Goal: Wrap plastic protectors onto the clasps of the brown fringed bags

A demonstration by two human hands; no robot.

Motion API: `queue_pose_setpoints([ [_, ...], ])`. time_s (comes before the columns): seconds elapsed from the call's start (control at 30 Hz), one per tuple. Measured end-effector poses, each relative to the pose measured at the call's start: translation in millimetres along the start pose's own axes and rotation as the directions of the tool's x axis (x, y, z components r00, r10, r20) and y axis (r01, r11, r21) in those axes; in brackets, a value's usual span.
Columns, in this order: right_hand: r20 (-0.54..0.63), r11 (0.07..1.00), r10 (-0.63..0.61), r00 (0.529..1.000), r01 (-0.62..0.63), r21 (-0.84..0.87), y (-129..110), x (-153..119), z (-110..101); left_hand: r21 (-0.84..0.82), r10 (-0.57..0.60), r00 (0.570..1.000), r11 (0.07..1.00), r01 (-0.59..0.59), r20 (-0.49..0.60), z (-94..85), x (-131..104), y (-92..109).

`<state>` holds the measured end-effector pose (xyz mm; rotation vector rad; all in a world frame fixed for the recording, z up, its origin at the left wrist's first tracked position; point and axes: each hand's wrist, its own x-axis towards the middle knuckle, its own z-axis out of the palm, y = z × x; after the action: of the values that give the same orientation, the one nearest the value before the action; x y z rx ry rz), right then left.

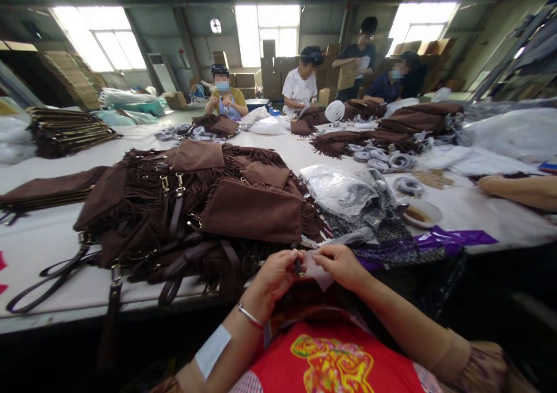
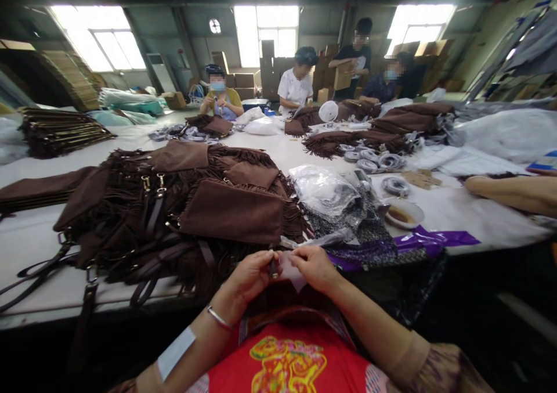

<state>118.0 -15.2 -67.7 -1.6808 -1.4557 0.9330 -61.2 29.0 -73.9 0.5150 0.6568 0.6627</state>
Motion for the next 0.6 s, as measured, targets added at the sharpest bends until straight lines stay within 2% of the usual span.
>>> queue_pose_setpoints([
  [0.1, 0.036, 0.984, 0.105, 0.994, -0.109, 0.137, 5, -11, -2, -0.025, -0.017, 1.000, 1.000, 0.017, 0.005, -1.0, 2, 4],
  [0.33, 0.059, 0.939, 0.221, 0.974, -0.228, 0.259, 12, -32, 2, -0.009, -0.051, 0.998, 0.999, 0.052, 0.044, 4.1, 11, 4],
  [0.6, 0.066, 0.935, 0.218, 0.974, -0.228, 0.272, 17, -33, 7, 0.072, 0.020, 0.998, 0.997, -0.015, -0.064, 12.1, 13, -1],
])
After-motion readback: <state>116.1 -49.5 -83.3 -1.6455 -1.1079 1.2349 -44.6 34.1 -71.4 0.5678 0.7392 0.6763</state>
